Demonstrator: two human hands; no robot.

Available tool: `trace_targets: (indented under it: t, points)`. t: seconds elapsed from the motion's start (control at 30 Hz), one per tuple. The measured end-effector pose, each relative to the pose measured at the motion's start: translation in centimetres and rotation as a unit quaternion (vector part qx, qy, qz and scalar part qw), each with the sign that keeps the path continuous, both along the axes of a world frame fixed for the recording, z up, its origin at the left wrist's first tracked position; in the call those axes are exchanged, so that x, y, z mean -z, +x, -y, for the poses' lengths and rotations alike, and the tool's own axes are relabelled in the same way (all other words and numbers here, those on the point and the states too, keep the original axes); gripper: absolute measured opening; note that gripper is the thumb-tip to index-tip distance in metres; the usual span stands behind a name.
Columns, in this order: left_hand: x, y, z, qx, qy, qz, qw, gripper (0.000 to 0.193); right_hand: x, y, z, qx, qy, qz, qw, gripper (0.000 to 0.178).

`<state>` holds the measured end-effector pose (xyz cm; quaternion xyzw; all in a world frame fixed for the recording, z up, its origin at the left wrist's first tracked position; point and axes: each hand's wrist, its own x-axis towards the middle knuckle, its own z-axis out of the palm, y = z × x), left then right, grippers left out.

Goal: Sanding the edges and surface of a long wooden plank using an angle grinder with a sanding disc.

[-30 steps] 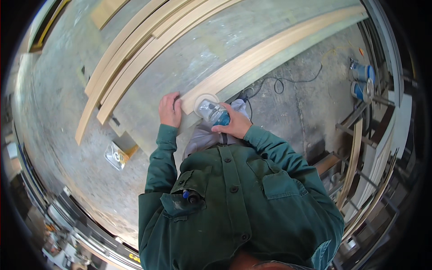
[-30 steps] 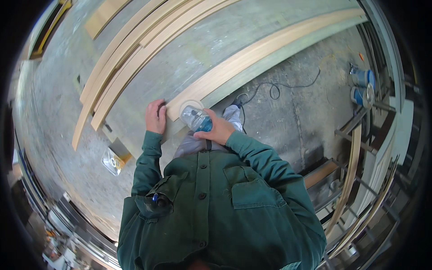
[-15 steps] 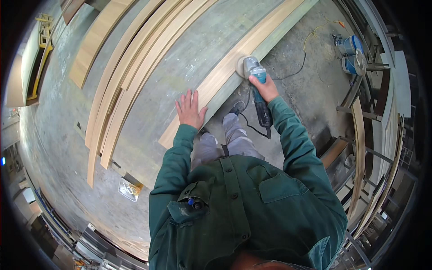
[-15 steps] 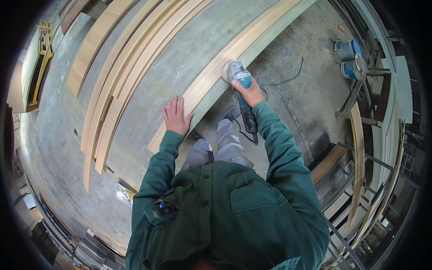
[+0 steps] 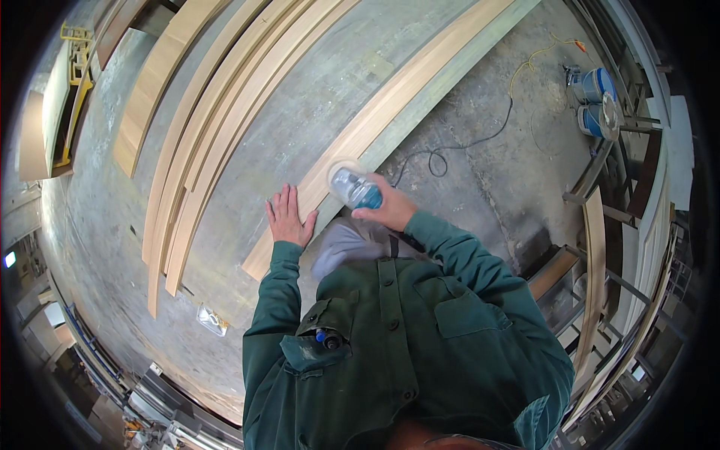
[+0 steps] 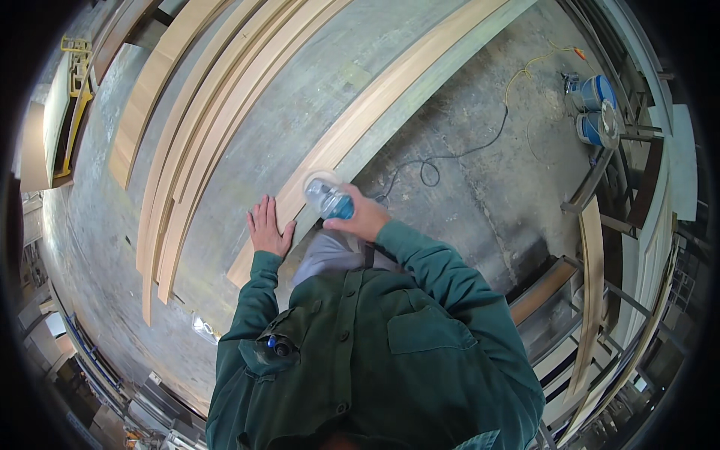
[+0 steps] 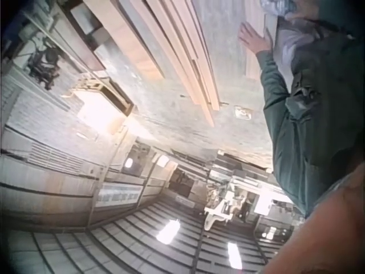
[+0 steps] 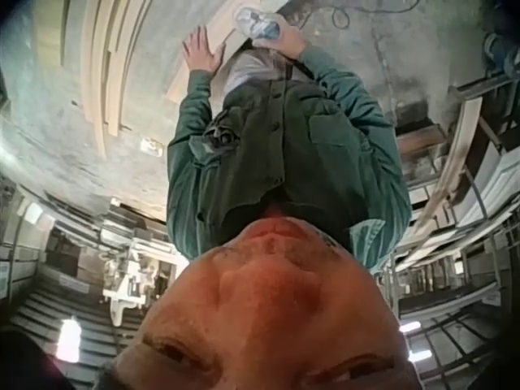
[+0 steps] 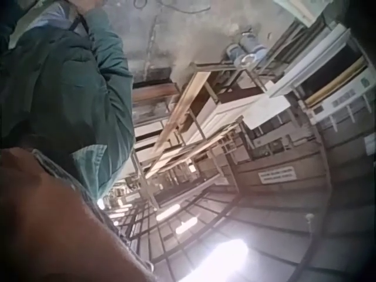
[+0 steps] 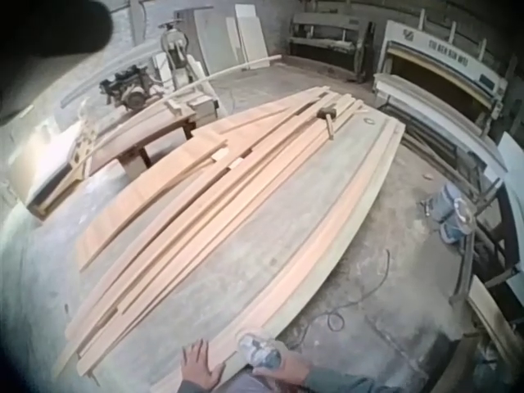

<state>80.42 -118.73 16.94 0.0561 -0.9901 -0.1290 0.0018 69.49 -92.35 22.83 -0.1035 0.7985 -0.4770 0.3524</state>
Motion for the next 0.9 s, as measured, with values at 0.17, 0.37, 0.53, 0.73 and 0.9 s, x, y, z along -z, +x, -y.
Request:
trace_targets:
  t: [0.17,0.37,0.53,0.73,0.9]
  points:
    - [-0.7,-0.2,-0.2,-0.014,0.003,0.006,1.000,0.080,1.8,-6.7,-6.4,0.131,-0.039,-0.057,0.989,0.075]
    - [-0.7,0.0,-0.2,-0.018,0.015,0.009,1.000,0.079,1.3,-16.8,-10.8,0.306,0.055,-0.071,0.948,0.069]
    - [-1.2,-0.6,-0.1,-0.028,0.046,0.017,0.998,0.077,2.4,-18.0,-10.3,0.280,0.034,-0.026,0.959,0.069]
    - [-1.2,0.6,1.2,-0.046,0.136,0.011,0.990,0.070,-1.6,-9.0,0.6,0.021,0.004,0.022,1.000,0.083]
    - [0.2,1.3,2.2,-0.197,0.276,-0.201,0.919,0.057,-2.0,-3.2,7.2,-0.214,0.044,0.051,0.975,0.102]
